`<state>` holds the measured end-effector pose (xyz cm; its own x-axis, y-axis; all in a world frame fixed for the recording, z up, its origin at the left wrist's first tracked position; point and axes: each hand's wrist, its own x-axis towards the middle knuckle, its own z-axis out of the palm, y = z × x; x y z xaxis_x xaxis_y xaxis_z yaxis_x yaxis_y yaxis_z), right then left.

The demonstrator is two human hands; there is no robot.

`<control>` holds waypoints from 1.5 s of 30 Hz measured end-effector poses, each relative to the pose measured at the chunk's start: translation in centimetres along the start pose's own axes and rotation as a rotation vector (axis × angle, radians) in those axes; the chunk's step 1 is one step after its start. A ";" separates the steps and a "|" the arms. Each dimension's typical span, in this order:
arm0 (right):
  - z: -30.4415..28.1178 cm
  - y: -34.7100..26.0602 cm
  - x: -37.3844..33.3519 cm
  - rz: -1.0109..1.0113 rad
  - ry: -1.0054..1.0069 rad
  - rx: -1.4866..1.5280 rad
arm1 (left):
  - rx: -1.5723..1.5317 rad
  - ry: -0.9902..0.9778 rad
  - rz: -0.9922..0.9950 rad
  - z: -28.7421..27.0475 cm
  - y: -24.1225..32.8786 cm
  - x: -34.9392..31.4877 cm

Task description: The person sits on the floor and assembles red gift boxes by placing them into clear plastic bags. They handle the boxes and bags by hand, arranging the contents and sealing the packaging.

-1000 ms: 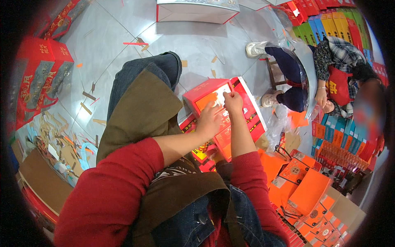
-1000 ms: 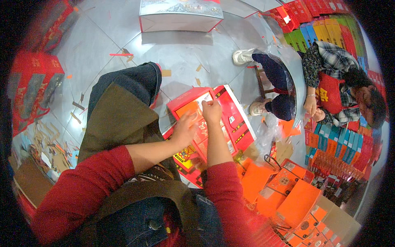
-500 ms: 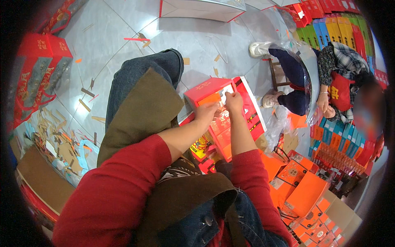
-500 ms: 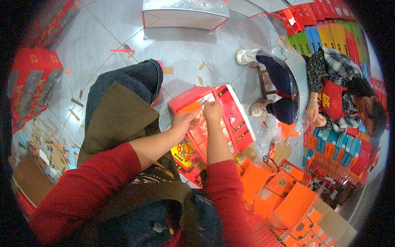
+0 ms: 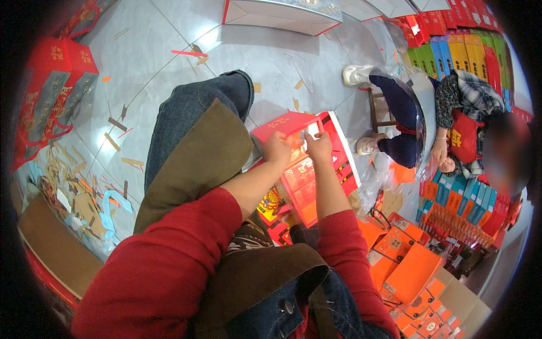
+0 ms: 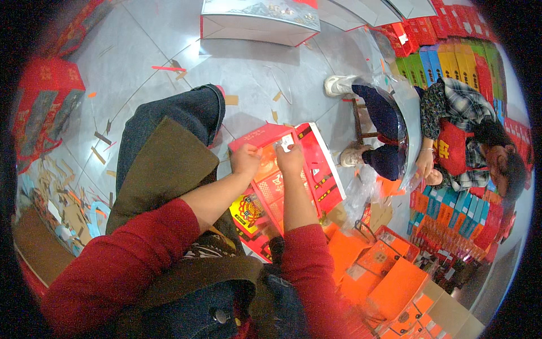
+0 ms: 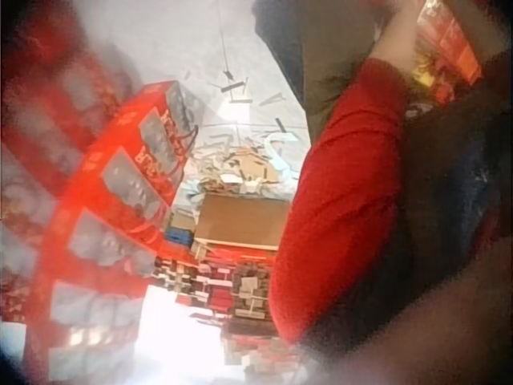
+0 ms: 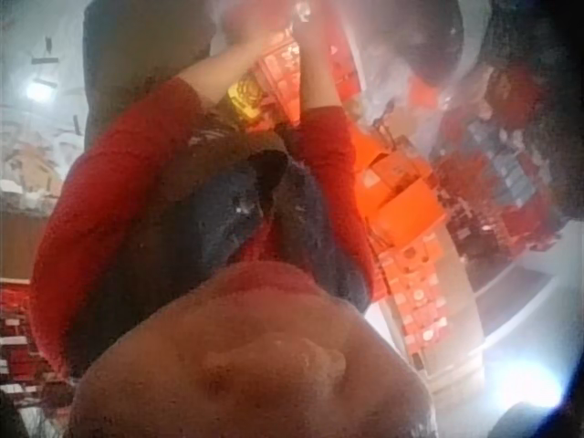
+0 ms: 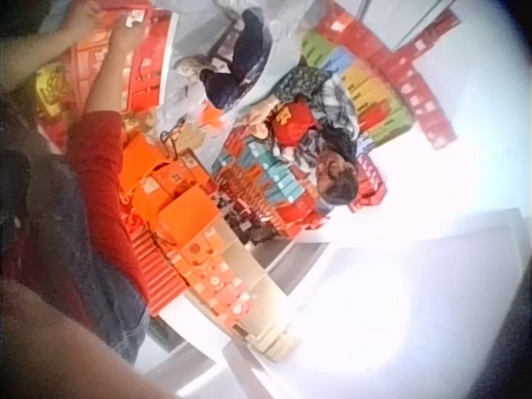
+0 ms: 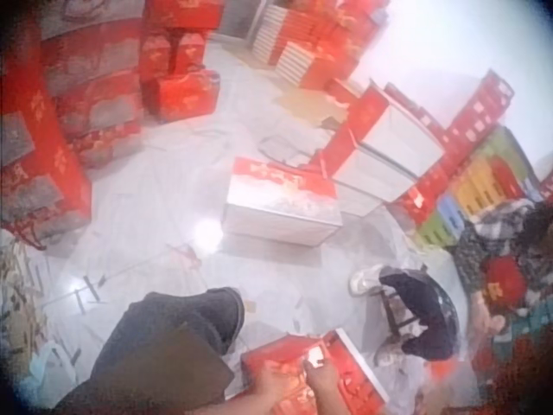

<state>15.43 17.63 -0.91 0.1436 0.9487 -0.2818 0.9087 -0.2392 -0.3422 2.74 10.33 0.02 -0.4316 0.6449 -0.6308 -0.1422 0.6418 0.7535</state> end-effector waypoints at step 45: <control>-2.0 -3.8 2.8 0.044 0.213 0.038 | 0.403 -0.077 0.383 -1.0 -0.5 0.9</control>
<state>13.14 21.62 1.46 0.2663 0.9583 -0.1033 0.8847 -0.2856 -0.3684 1.55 10.18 -0.70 -0.3171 0.8817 -0.3494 0.3698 0.4542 0.8105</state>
